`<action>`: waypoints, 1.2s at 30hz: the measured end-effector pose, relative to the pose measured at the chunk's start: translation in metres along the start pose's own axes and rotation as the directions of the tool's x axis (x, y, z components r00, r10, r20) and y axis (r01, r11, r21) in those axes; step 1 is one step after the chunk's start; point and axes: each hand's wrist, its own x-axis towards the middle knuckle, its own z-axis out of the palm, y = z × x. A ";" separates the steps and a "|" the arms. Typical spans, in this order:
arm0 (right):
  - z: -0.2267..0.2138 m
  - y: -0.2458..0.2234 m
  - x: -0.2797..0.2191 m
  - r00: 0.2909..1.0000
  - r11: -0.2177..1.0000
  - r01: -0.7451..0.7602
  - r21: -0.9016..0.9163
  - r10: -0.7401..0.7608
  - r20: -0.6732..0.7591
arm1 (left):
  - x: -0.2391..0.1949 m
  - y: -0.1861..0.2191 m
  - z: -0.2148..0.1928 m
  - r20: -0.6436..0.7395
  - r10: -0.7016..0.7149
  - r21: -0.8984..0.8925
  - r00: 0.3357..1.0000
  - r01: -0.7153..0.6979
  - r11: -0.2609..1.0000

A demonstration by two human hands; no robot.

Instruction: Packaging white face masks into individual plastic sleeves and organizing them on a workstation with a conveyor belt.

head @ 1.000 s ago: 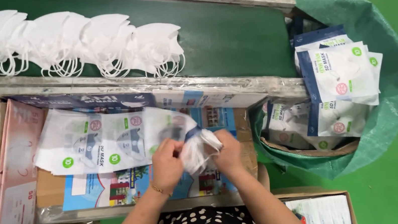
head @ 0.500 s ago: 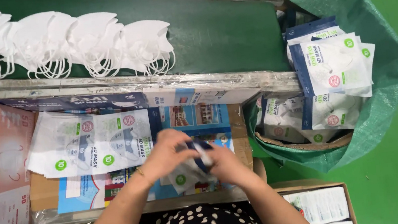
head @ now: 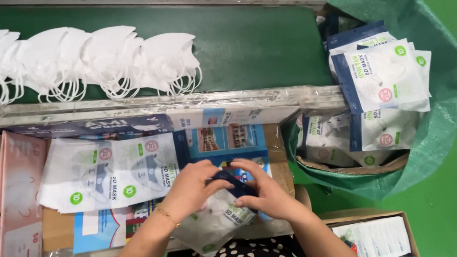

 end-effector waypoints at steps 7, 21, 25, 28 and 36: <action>0.012 0.075 -0.020 0.966 0.961 -0.254 0.105 0.258 -0.029 | 0.006 0.015 0.006 -0.075 0.251 0.143 0.965 -0.238 0.961; -0.054 0.079 -0.020 0.674 0.585 0.002 0.811 0.598 -0.433 | 0.215 -0.102 -0.064 -0.325 0.199 0.864 0.925 0.204 0.460; -0.052 0.070 -0.021 0.808 0.733 -0.054 0.678 0.432 -0.401 | 0.168 0.001 -0.057 -0.136 0.067 0.487 0.988 0.008 0.873; -0.050 0.024 -0.008 0.821 0.907 0.022 0.420 0.223 -0.525 | 0.108 0.008 0.001 -0.129 0.122 -0.203 0.984 -0.147 0.968; -0.003 0.112 -0.043 0.808 0.848 -0.392 0.357 0.503 -0.308 | -0.006 -0.034 0.035 -0.065 -0.111 -0.595 0.992 0.051 0.802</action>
